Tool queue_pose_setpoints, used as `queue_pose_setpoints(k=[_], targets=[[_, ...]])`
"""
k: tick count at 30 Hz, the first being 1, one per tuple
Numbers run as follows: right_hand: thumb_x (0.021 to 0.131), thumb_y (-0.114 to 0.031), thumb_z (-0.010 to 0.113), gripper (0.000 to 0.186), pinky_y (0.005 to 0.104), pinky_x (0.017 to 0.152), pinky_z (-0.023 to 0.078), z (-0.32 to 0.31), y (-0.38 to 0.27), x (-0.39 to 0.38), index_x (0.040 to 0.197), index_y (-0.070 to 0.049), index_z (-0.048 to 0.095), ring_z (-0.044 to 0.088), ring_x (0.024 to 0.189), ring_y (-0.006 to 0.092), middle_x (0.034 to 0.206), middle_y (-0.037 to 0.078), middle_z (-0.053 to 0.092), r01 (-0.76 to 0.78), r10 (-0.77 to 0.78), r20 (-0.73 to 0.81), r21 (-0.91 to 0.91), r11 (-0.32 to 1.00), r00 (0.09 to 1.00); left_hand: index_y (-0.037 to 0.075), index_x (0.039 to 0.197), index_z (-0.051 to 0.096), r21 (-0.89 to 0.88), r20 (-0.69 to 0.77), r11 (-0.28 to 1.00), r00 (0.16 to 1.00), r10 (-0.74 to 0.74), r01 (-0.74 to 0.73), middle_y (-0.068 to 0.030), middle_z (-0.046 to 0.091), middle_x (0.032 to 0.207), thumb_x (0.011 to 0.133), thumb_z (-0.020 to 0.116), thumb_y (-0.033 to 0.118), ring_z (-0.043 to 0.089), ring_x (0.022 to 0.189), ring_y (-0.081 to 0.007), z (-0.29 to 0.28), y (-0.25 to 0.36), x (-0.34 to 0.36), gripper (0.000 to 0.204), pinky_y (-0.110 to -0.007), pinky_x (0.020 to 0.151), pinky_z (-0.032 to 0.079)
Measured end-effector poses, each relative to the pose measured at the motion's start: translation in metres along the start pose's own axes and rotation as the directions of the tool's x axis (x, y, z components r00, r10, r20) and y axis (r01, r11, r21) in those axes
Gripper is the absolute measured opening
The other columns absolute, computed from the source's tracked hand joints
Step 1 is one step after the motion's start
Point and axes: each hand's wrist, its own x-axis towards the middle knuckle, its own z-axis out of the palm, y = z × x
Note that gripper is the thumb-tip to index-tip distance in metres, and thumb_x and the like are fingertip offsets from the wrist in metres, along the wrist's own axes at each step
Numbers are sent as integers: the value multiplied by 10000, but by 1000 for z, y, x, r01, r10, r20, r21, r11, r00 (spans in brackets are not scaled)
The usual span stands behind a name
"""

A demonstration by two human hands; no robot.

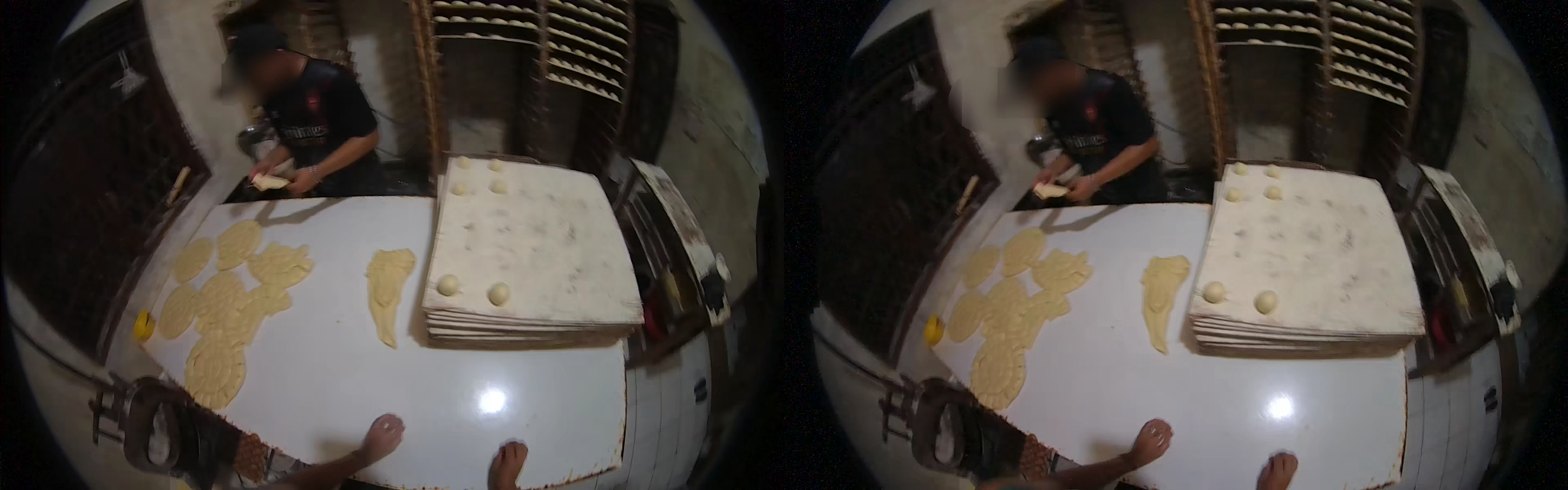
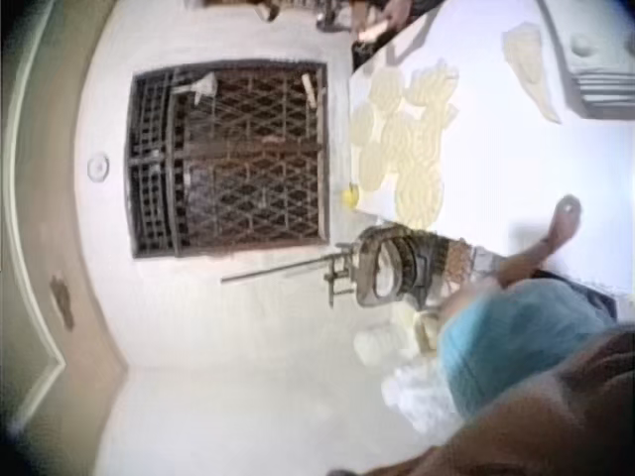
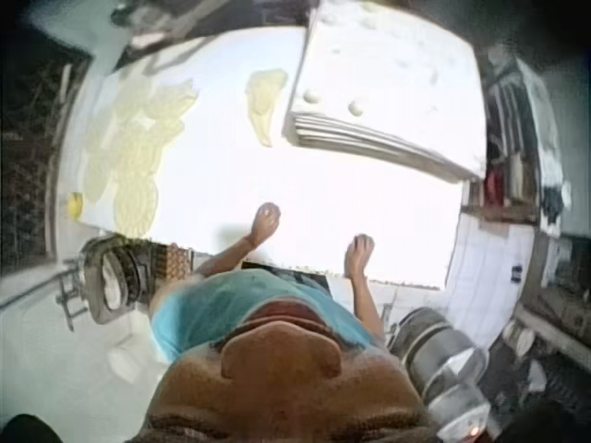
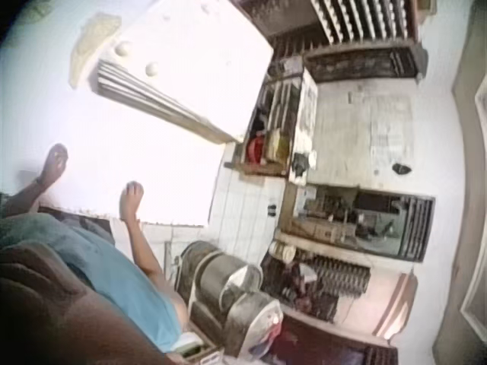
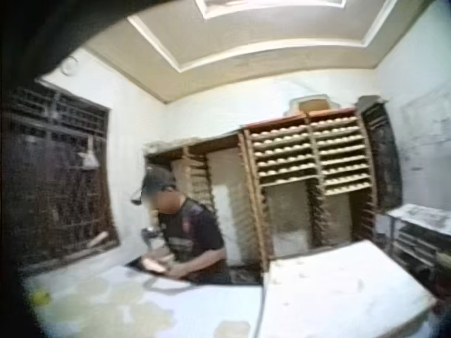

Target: The person prepares bread by pulling portions of dough from a larger mass, shaping them into balls, and arranging them on wooden boards.

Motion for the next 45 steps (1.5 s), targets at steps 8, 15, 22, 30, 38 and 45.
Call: queue_pose_setpoints(k=[8,15,22,30,38,45], targets=[[793,68,464,47,428,758,392,19,-27,51,804,49,505,464,838,352,865,185,493,-270,270,-245,32,962,931,28,786,600,48,-174,958,947,-272,284,-153,622,858,778,602,106,565,868,-339,20,0,39,78,-433,814,457],[776,31,525,23,440,763,407,-12,16,32,799,36,528,490,851,372,862,196,529,-139,137,-43,-26,990,990,39,687,572,388,-193,904,975,-112,180,-121,605,755,771,575,84,580,784,-287,-37,-52,29,96,-406,731,449],[783,-46,519,77,431,766,449,9,24,-37,745,16,544,507,720,314,796,193,551,268,-268,-8,89,959,963,49,694,565,229,90,967,991,97,-115,-89,605,759,817,555,115,569,789,-261,-33,-32,-39,140,-392,691,445],[780,-75,511,122,432,658,412,14,-56,-11,717,7,575,524,694,337,726,203,573,42,-41,12,-109,993,999,66,852,598,217,188,976,981,-56,14,-91,621,853,772,567,127,603,900,-225,-30,2,-36,105,-352,850,468],[798,-35,482,176,421,608,383,24,-46,17,652,61,505,432,601,303,645,212,519,-367,366,-169,24,930,915,22,802,596,378,109,903,958,-263,205,-113,596,793,762,572,132,587,818,-261,-37,-38,1,120,-394,771,454],[752,8,497,121,395,559,400,-1,-14,-11,646,48,541,455,567,283,587,170,507,-106,58,-232,-200,974,971,63,808,597,504,-37,863,998,42,-18,-79,609,793,790,555,141,587,800,-231,-86,-88,-11,90,-363,724,468]])
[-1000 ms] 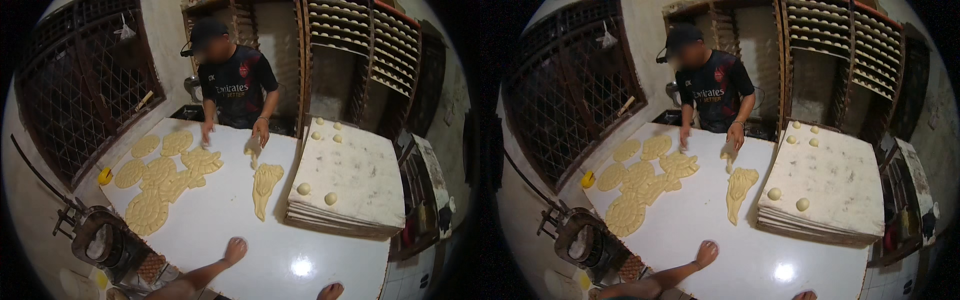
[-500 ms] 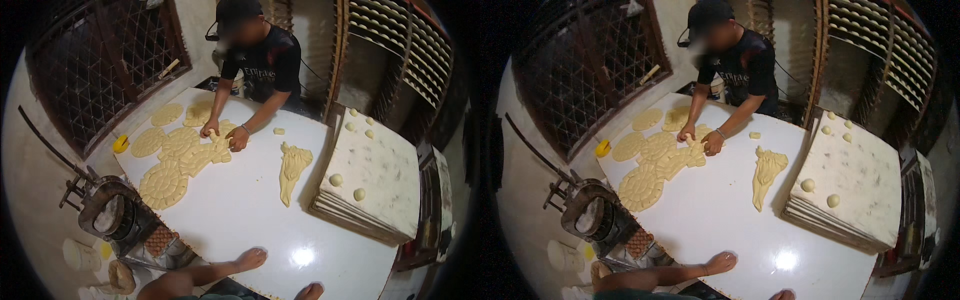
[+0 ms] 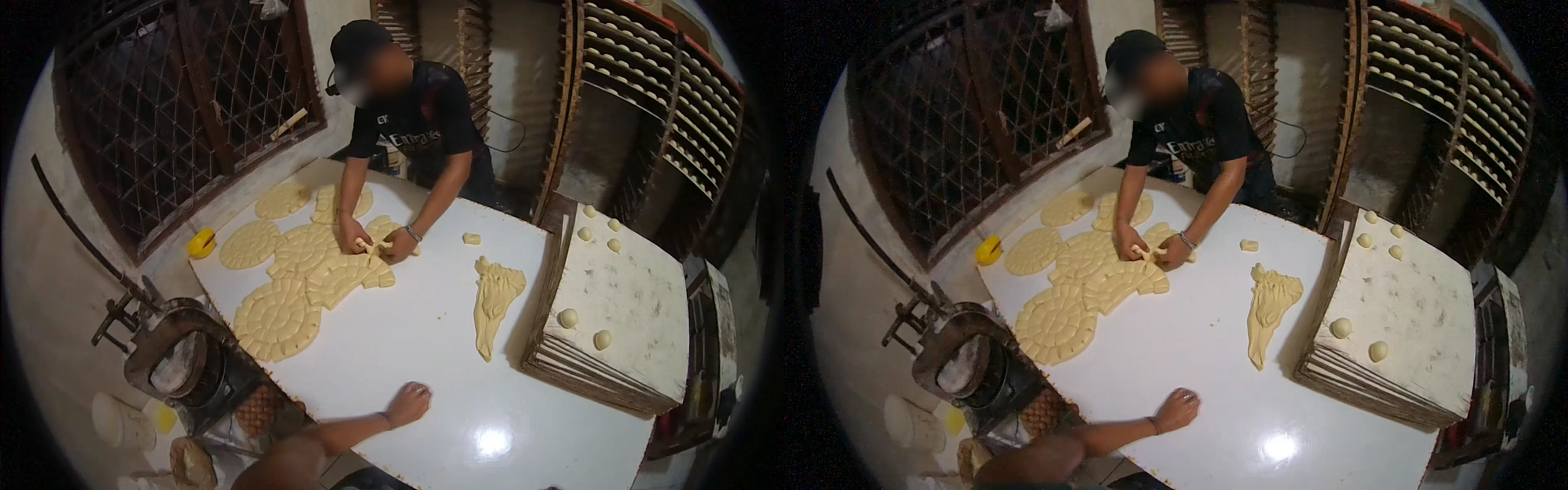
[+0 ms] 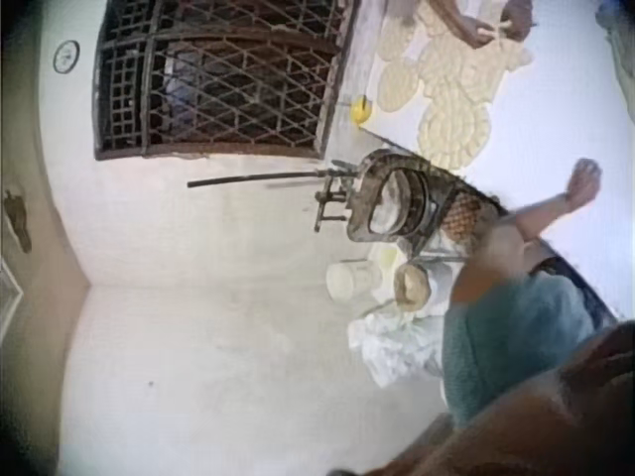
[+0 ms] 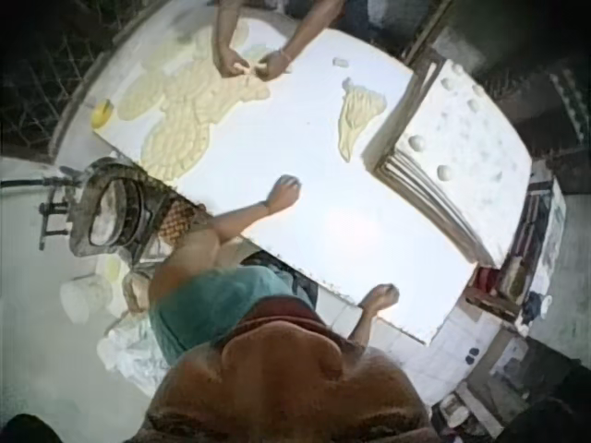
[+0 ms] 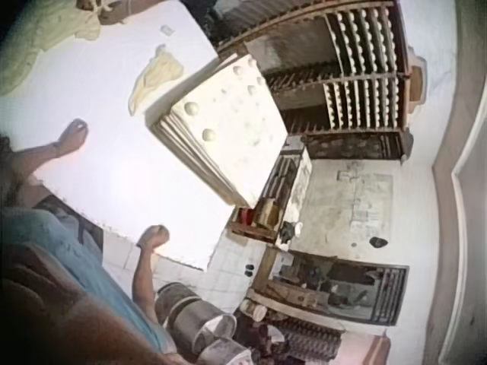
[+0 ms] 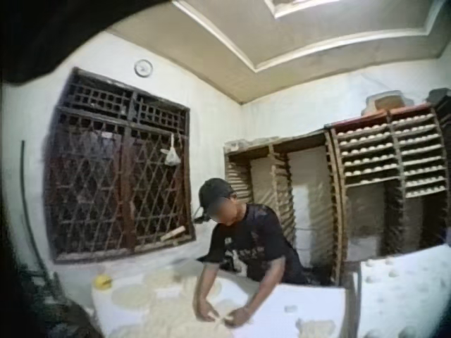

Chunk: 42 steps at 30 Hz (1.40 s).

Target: The person prepares bread by pulling portions of dough from a larger mass, shaping them into balls, and arranging them on wooden boards.

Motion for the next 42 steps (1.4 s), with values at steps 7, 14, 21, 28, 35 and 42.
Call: queue_pose_setpoints(k=[7,14,21,28,35,42], targets=[[790,-54,514,112,405,646,417,-9,-56,-37,722,21,564,484,671,260,715,140,556,154,-159,39,108,982,986,72,790,579,-105,150,923,912,382,-369,-51,593,804,790,558,161,562,816,-175,-10,16,-46,92,-363,764,449],[812,-21,471,112,377,752,418,17,-69,-29,819,39,565,476,790,269,800,179,536,-405,344,239,291,867,908,49,818,588,-411,106,909,994,-32,72,-64,602,836,803,559,136,580,885,-225,-3,56,-21,93,-352,833,447],[804,2,430,110,403,649,410,19,-68,-1,756,43,521,431,700,266,765,159,489,-152,151,19,119,981,988,36,788,577,-29,171,999,985,-15,20,-88,602,821,793,551,150,573,849,-240,4,-1,-4,118,-383,780,446],[767,16,497,35,435,802,399,-14,-65,-19,790,36,515,474,872,368,886,200,519,-100,95,74,68,993,993,18,783,585,33,426,945,860,280,-324,-97,605,822,780,566,107,570,841,-260,-11,-21,-52,90,-392,798,440],[713,27,528,31,419,750,410,12,-74,-57,724,1,540,503,838,346,832,179,545,-12,-13,164,153,988,986,13,713,563,-415,-34,909,999,23,-36,-154,601,795,755,583,57,573,838,-314,-4,25,-70,64,-431,806,449],[707,-26,610,93,438,838,423,19,-69,-38,787,17,589,514,938,348,933,177,567,-133,103,134,247,960,986,13,756,596,-365,153,780,859,-488,508,-139,613,858,750,605,53,555,860,-338,10,29,-8,41,-423,769,463]])
